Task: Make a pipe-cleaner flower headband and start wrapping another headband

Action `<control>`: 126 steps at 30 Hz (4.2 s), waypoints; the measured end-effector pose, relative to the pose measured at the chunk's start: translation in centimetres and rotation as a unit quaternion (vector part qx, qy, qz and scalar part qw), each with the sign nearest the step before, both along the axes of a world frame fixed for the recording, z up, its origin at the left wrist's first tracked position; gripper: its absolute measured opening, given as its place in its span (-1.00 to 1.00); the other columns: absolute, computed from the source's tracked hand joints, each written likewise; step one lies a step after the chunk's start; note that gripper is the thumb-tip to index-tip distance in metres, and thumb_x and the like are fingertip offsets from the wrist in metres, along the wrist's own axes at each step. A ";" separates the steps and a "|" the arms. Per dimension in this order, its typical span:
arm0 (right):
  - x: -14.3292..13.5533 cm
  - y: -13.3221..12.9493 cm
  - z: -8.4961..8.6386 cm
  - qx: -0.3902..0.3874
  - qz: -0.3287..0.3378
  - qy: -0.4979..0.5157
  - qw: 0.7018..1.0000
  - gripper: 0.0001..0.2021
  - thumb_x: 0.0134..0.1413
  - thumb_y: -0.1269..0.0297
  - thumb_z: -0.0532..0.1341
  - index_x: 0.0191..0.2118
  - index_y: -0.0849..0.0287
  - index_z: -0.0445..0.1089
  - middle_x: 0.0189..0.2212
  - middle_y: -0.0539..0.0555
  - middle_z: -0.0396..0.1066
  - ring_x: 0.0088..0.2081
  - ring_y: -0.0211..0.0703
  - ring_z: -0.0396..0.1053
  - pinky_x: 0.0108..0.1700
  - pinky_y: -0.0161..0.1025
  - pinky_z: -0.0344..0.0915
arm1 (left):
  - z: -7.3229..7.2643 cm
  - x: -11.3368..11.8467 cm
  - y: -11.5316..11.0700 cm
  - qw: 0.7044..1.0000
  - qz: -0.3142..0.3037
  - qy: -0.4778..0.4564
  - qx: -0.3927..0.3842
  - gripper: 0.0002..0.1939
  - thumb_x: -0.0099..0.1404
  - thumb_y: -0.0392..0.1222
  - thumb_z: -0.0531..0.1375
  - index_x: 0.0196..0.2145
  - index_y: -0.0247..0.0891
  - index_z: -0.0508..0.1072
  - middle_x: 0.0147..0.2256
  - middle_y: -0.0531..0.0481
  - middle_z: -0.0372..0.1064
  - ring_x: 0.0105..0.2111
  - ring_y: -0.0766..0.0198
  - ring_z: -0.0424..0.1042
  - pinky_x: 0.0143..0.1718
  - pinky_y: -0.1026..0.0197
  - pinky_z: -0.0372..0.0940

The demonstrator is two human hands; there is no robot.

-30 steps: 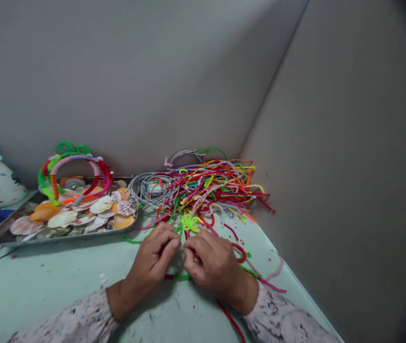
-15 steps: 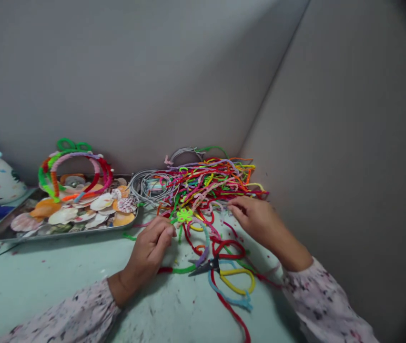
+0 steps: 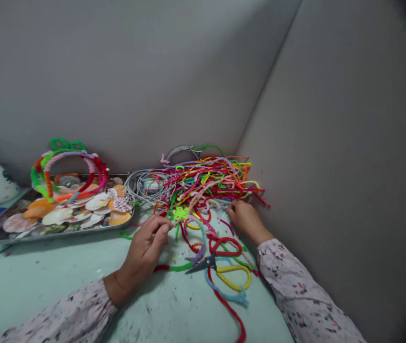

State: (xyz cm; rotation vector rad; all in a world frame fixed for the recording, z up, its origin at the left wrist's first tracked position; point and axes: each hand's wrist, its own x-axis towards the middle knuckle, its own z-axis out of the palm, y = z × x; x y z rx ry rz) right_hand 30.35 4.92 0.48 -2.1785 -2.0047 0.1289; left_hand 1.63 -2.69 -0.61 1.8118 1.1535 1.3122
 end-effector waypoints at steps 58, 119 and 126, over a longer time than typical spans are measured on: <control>-9.4 -7.3 3.7 -0.160 0.185 0.500 0.831 -0.86 0.05 0.33 0.17 -0.24 0.19 0.36 -0.47 -0.03 0.36 -0.49 -0.32 0.32 -0.47 -0.39 0.22 | 0.6 0.3 0.0 0.997 -0.002 0.072 0.025 -0.83 0.31 -0.18 0.11 -0.41 -0.25 0.40 -0.37 0.00 0.28 -0.33 0.27 0.30 -0.28 0.22 0.19; -7.6 -7.0 5.3 -0.237 0.173 0.459 0.839 -0.87 0.05 0.27 0.15 -0.45 0.18 0.31 -0.63 -0.08 0.30 -0.60 -0.38 0.21 -0.56 -0.44 0.10 | 0.6 0.5 0.3 0.994 -0.004 0.109 0.001 -0.83 0.31 -0.12 0.10 -0.35 -0.23 0.41 -0.35 -0.03 0.31 -0.32 0.24 0.31 -0.29 0.21 0.23; -7.3 -6.9 5.4 -0.230 0.167 0.462 0.840 -0.83 0.08 0.20 0.16 -0.42 0.18 0.31 -0.64 -0.08 0.27 -0.60 -0.38 0.19 -0.58 -0.45 0.07 | 0.3 0.5 0.0 0.994 -0.004 0.106 -0.004 -0.88 0.26 -0.16 0.14 -0.28 -0.24 0.40 -0.29 -0.04 0.31 -0.39 0.29 0.32 -0.36 0.24 0.25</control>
